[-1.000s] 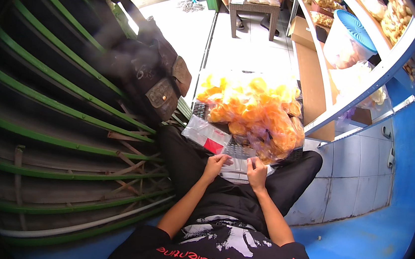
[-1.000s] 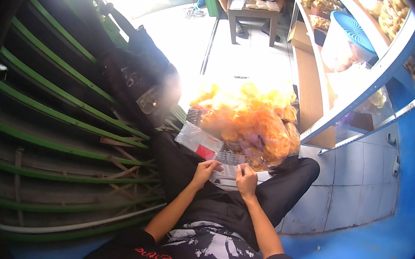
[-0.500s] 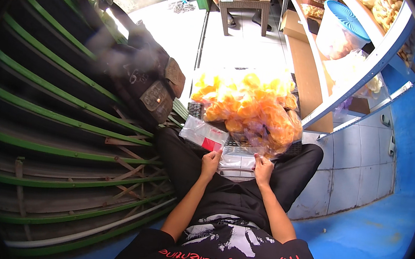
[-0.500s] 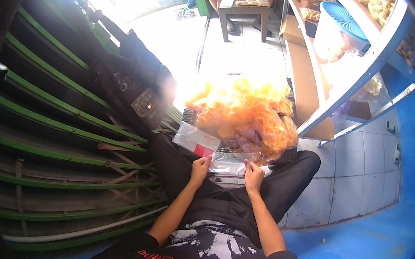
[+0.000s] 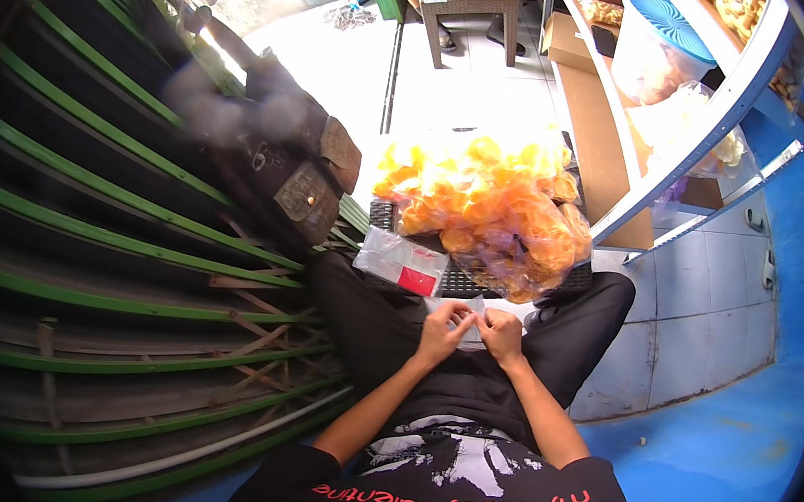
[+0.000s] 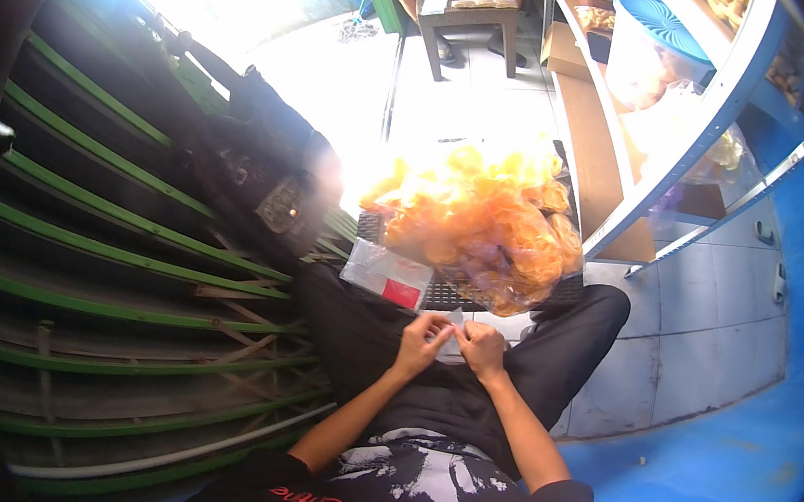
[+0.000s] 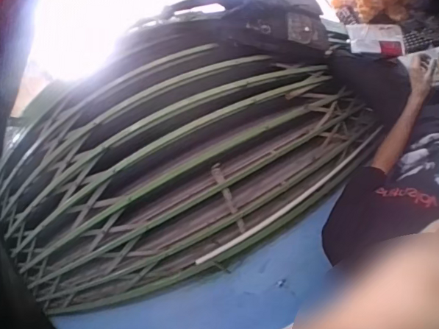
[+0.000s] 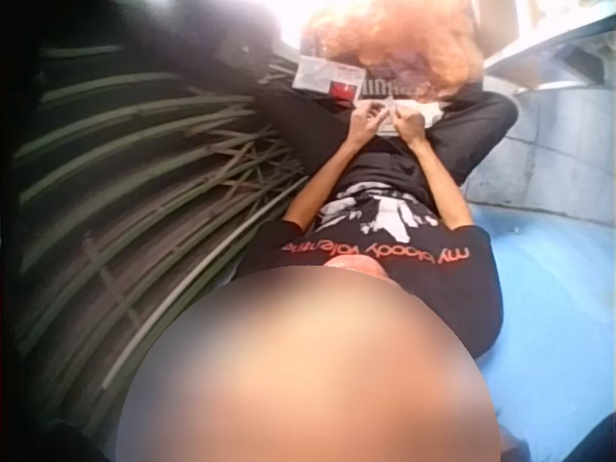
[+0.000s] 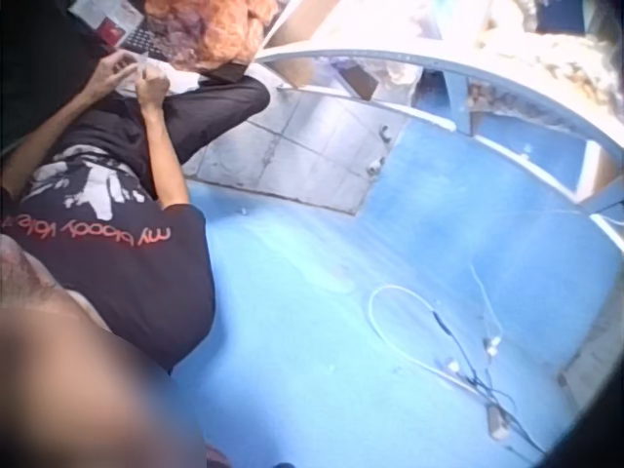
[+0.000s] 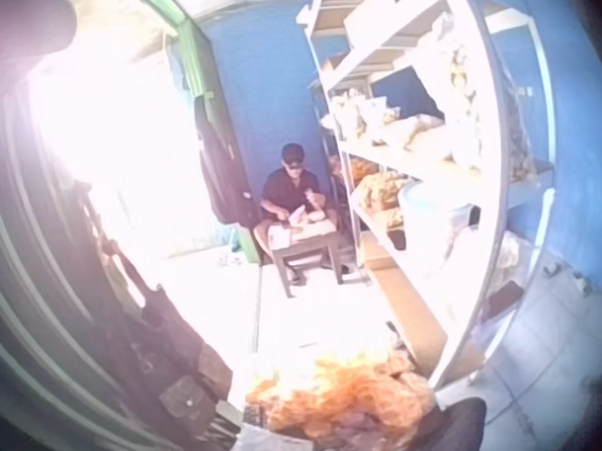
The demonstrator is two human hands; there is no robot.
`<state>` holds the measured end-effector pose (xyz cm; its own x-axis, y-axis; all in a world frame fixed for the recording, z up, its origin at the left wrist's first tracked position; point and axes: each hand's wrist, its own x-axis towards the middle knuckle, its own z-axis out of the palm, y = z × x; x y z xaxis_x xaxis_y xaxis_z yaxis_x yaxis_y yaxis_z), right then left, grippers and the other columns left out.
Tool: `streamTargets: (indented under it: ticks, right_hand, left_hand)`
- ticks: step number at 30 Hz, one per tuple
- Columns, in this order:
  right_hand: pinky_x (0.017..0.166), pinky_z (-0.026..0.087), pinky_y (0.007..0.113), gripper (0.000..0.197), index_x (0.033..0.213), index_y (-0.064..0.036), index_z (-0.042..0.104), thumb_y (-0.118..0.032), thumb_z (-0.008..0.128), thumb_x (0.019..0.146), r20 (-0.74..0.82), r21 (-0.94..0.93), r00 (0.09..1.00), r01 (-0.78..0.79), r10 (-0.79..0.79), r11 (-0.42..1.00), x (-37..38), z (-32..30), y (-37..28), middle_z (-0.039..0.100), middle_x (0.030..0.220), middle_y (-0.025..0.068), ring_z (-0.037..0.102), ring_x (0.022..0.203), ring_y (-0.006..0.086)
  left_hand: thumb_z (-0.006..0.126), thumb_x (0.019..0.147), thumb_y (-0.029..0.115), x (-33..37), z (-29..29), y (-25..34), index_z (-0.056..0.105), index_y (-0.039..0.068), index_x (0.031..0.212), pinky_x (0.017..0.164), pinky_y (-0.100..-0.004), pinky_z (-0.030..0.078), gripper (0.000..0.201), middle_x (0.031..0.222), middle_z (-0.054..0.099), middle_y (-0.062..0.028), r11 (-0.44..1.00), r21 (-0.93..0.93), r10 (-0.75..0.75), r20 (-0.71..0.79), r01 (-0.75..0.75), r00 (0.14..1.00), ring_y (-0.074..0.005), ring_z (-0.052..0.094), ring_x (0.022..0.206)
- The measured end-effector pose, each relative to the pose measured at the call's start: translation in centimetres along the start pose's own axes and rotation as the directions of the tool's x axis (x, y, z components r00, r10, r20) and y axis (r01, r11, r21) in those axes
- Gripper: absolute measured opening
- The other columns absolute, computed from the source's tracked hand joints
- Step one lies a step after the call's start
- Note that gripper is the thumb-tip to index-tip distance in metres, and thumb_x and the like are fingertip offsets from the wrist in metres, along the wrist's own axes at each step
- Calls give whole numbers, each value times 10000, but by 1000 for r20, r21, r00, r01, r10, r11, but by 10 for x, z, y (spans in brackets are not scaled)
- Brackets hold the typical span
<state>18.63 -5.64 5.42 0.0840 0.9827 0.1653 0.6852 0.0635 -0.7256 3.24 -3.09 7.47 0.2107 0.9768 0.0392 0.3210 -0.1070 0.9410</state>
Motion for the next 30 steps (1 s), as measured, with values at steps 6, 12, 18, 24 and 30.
streamTargets:
  ticks: [6,12,18,24,30]
  right_hand:
    - [571,505,448,262,684,-52,611,-271,650,823,129,-63,991,27,-19,998,-3,8,9,636,668,163,639,636,356]
    - [615,507,464,286,713,-35,648,-305,651,806,297,-52,952,-65,78,996,-2,9,10,653,711,186,650,686,376]
    - [662,508,410,320,845,-37,690,-354,659,810,450,102,855,-337,259,936,1,17,29,668,764,183,657,743,360]
    - [684,509,394,290,871,-14,670,-292,673,791,546,202,815,-353,194,914,1,31,52,686,808,165,667,744,302]
    - [644,504,379,273,854,3,664,-260,641,789,561,209,771,-486,303,849,0,37,63,654,682,168,655,674,276]
  left_hand:
    - [683,856,162,1,14,-21,644,-15,914,604,-282,519,190,786,667,-110,1000,-2,2,92,-2,996,-167,658,675]
    - [689,822,109,1,14,-43,648,-27,843,595,-302,526,143,773,672,-131,993,84,-90,63,84,994,-191,671,656]
    - [713,798,132,2,10,-55,655,-8,814,588,-323,524,152,735,681,-123,974,202,-119,66,103,991,-201,669,613]
    - [717,783,115,0,14,-66,646,8,835,604,-321,518,139,769,677,-125,966,244,-149,242,89,959,-214,665,650]
    - [691,770,56,0,17,-69,619,5,866,611,-326,518,130,813,666,-128,986,169,-40,275,-7,961,-215,657,658]
